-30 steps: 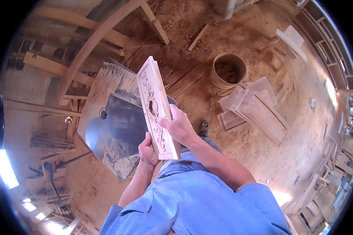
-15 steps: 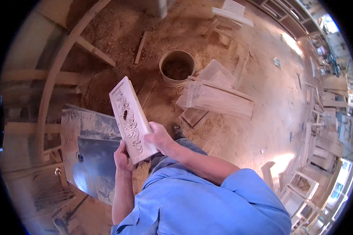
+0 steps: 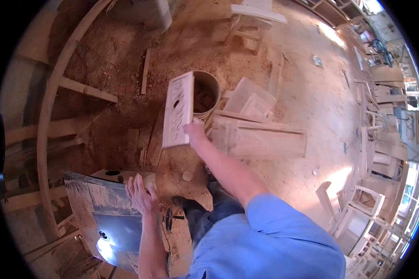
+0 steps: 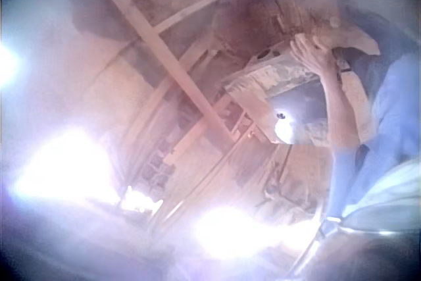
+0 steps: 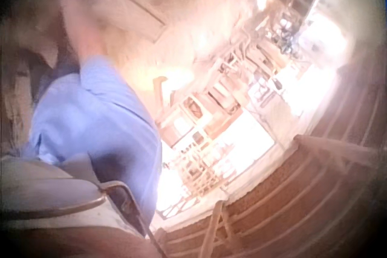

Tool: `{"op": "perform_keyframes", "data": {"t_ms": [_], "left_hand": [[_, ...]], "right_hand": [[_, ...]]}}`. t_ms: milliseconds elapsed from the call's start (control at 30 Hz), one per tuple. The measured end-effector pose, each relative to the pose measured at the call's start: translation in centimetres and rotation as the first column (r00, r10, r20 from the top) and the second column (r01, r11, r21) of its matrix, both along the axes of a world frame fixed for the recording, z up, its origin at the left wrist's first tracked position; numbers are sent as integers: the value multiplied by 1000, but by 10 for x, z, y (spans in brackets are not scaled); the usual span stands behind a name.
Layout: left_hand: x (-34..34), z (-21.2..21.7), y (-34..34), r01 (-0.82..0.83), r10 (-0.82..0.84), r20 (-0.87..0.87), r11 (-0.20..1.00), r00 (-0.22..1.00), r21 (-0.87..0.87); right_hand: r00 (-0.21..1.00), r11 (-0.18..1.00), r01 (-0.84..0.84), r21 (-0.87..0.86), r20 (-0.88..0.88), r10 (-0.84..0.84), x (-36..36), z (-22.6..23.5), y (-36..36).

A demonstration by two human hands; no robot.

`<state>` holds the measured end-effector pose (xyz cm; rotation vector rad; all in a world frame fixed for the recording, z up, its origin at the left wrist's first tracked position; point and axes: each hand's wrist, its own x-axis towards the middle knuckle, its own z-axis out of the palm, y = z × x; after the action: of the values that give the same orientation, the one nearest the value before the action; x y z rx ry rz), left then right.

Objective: The person uses a router table to shape the edges of several carved wooden panels, passing each panel over the bit and then placing them in a bucket.

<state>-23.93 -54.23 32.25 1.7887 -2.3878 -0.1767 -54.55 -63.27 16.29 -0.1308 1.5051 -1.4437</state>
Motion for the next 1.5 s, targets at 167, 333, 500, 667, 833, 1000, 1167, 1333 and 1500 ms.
{"op": "perform_keyframes", "data": {"t_ms": [167,333,500,667,833,1000,1167,1333,1500], "left_hand": [[10,-6,0,13,-9,-51,996,999,87],[13,4,4,-33,40,-58,993,998,118],[5,4,-2,-4,14,-74,992,997,125],[4,9,-3,5,3,-56,990,998,140],[1,5,-8,25,-23,-20,993,1000,119],[7,-8,4,38,-39,8,998,999,52],[6,-23,-5,83,-83,5,996,997,-42],[5,-22,-3,58,-56,35,997,998,-56],[-12,-13,-8,0,-3,84,1000,996,26]], "right_hand": [[988,981,64,183,-151,-36,-70,-98,-104],[983,972,67,227,-184,-25,-76,-179,-136],[934,915,182,360,-355,-46,-103,-251,-113],[564,737,-45,674,-592,576,-74,-214,-106],[681,953,-173,247,-669,297,19,-74,-102],[634,803,-575,-159,-707,314,50,126,6],[311,763,-646,-23,-921,236,-79,195,151],[-250,557,-389,734,-666,703,-212,207,235],[-369,253,-352,901,-382,847,-262,206,235]]}}
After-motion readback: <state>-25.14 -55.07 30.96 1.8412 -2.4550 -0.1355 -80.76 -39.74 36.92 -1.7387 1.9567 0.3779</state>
